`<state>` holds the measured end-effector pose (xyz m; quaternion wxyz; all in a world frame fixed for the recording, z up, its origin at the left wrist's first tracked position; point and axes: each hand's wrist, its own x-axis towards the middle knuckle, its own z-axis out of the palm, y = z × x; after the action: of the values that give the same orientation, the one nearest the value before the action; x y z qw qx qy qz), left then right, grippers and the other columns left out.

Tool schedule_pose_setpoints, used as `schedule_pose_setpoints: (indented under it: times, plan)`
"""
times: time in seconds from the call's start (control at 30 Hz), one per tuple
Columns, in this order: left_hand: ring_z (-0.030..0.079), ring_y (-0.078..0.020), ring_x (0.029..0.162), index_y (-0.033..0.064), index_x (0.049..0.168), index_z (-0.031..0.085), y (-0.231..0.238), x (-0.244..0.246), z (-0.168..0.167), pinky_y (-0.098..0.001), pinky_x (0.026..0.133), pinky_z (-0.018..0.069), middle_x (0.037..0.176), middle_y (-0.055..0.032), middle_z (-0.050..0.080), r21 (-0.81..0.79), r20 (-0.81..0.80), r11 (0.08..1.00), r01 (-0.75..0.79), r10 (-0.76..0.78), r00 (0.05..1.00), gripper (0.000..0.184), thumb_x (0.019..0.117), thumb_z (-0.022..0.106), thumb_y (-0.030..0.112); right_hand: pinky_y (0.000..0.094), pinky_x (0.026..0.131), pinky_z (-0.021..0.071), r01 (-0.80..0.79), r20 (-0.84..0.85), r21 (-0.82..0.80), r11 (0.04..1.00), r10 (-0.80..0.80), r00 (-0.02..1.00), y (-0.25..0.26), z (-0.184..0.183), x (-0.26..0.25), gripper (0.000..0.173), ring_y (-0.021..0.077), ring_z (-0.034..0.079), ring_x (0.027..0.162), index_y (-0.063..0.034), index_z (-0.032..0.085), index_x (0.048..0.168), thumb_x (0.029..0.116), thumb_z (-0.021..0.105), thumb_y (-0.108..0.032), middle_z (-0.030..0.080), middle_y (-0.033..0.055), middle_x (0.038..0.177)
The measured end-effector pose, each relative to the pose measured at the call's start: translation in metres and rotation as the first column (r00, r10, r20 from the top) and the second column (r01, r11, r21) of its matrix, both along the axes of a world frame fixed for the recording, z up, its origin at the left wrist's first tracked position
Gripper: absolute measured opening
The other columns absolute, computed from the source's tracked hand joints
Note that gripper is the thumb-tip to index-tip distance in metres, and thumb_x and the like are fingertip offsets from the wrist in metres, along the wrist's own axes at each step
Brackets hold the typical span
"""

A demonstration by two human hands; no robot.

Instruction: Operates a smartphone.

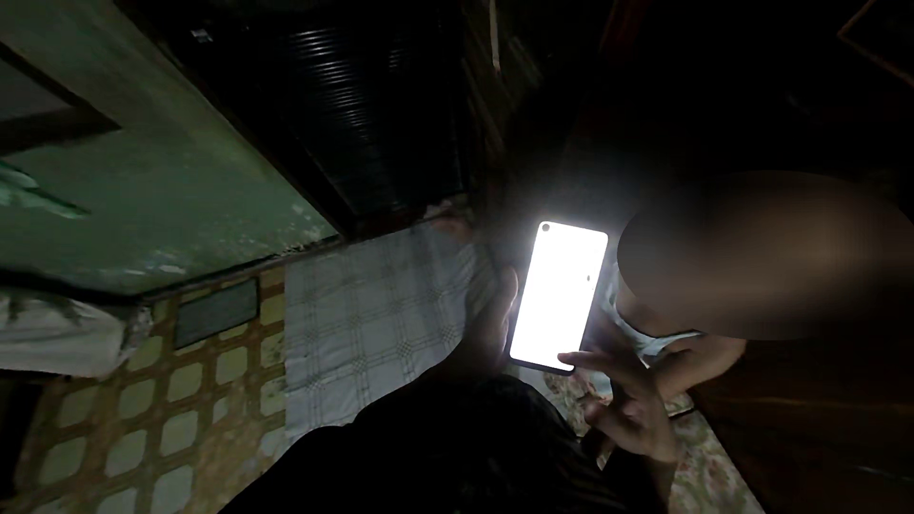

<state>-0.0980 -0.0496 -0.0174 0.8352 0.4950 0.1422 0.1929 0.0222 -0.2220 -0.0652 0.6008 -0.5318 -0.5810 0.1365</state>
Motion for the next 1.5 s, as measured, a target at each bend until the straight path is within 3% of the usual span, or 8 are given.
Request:
schedule_pose_setpoints:
  times: [0.2, 0.33, 0.63, 0.97, 1.13, 1.23, 1.33, 1.5]
  plan:
    - [0.057, -0.0072, 0.124, 0.0165, 0.155, 0.031, -0.003, -0.001, 0.003, -0.0304, 0.101, 0.051, 0.14, 0.0008, 0.055, -0.031, -0.023, 0.999, 0.004, -0.005, 1.0, 0.067, 0.1037, 0.025, 0.059, 0.032, 0.115, 0.0402, 0.0, 0.007, -0.008, 1.0, 0.0, 1.0, -0.002, -0.001, -0.002, 0.047, 0.0085, 0.044, 0.137, -0.0231, 0.068, 0.129, 0.0962, 0.06, -0.056, 0.052, -0.0029, 0.146]
    - [0.053, -0.0082, 0.129, 0.0175, 0.156, 0.028, -0.003, -0.002, -0.005, -0.0337, 0.105, 0.0479, 0.146, 0.0008, 0.051, -0.047, 0.003, 0.999, 0.028, -0.028, 1.0, 0.073, 0.1007, 0.03, 0.065, 0.0324, 0.116, 0.0396, 0.017, 0.024, -0.021, 1.0, -0.016, 1.0, -0.005, -0.001, -0.003, 0.05, 0.0094, 0.043, 0.139, -0.0214, 0.067, 0.13, 0.0968, 0.058, -0.058, 0.05, -0.0013, 0.148]
    - [0.055, -0.0082, 0.127, 0.0143, 0.156, 0.028, -0.012, -0.006, 0.002, -0.032, 0.103, 0.0501, 0.143, -0.0006, 0.053, -0.055, -0.023, 0.999, -0.003, 0.002, 1.0, 0.067, 0.1043, 0.027, 0.057, 0.0278, 0.111, 0.0435, 0.035, -0.053, -0.043, 0.998, -0.038, 0.998, -0.013, -0.002, -0.01, 0.068, 0.0066, 0.046, 0.136, -0.018, 0.051, 0.149, 0.0947, 0.061, -0.058, 0.048, -0.0045, 0.152]
    - [0.056, -0.0081, 0.126, 0.0146, 0.156, 0.029, -0.022, -0.017, 0.005, -0.0311, 0.104, 0.0497, 0.143, 0.0003, 0.054, -0.033, 0.003, 0.999, -0.015, 0.015, 1.0, 0.067, 0.1046, 0.025, 0.058, 0.0286, 0.114, 0.0409, -0.005, -0.038, -0.031, 1.0, 0.004, 0.999, -0.02, 0.001, -0.016, 0.063, 0.0061, 0.044, 0.139, -0.021, 0.055, 0.145, 0.0951, 0.06, -0.058, 0.05, -0.0054, 0.15]
    - [0.052, -0.0073, 0.13, 0.0101, 0.156, 0.032, -0.03, -0.023, 0.005, -0.0306, 0.107, 0.0465, 0.147, -0.0023, 0.051, 0.04, -0.068, 0.994, -0.105, 0.108, 0.992, 0.066, 0.1065, 0.021, 0.053, 0.0319, 0.118, 0.0379, -0.04, 0.013, -0.024, 0.999, 0.04, 0.999, -0.023, 0.002, -0.015, 0.05, 0.0084, 0.039, 0.143, -0.0235, 0.064, 0.134, 0.0976, 0.056, -0.058, 0.046, -0.0048, 0.153]
    - [0.046, -0.0084, 0.136, 0.0124, 0.16, 0.023, -0.035, -0.026, 0.004, -0.0332, 0.111, 0.0427, 0.154, -0.0035, 0.043, 0.018, -0.13, 0.993, -0.114, 0.116, 0.985, 0.069, 0.1058, 0.016, 0.055, 0.0327, 0.117, 0.038, -0.059, -0.016, -0.061, 0.996, 0.058, 0.998, -0.027, 0.003, -0.015, 0.057, 0.0097, 0.04, 0.143, -0.0236, 0.058, 0.142, 0.0971, 0.056, -0.058, 0.046, -0.0045, 0.154]
    - [0.05, -0.0082, 0.133, 0.0138, 0.158, 0.027, -0.042, -0.03, 0.004, -0.0326, 0.109, 0.0451, 0.15, -0.0027, 0.048, 0.003, -0.15, 0.986, -0.164, 0.162, 0.975, 0.065, 0.1068, 0.016, 0.052, 0.0337, 0.114, 0.0442, -0.052, -0.083, -0.049, 0.997, 0.047, 0.995, -0.031, 0.0, -0.019, 0.065, 0.0125, 0.046, 0.14, -0.0215, 0.053, 0.148, 0.0946, 0.062, -0.056, 0.048, -0.0033, 0.153]
    - [0.049, -0.0073, 0.133, 0.0123, 0.157, 0.03, -0.053, -0.039, 0.003, -0.0314, 0.109, 0.0444, 0.15, -0.0033, 0.049, -0.007, -0.166, 0.973, -0.232, 0.227, 0.96, 0.063, 0.1076, 0.019, 0.05, 0.0302, 0.113, 0.0433, -0.066, -0.107, -0.134, 0.989, 0.052, 0.993, -0.038, 0.003, -0.023, 0.075, 0.0092, 0.045, 0.14, -0.0191, 0.051, 0.149, 0.0909, 0.061, -0.065, 0.046, -0.0013, 0.155]
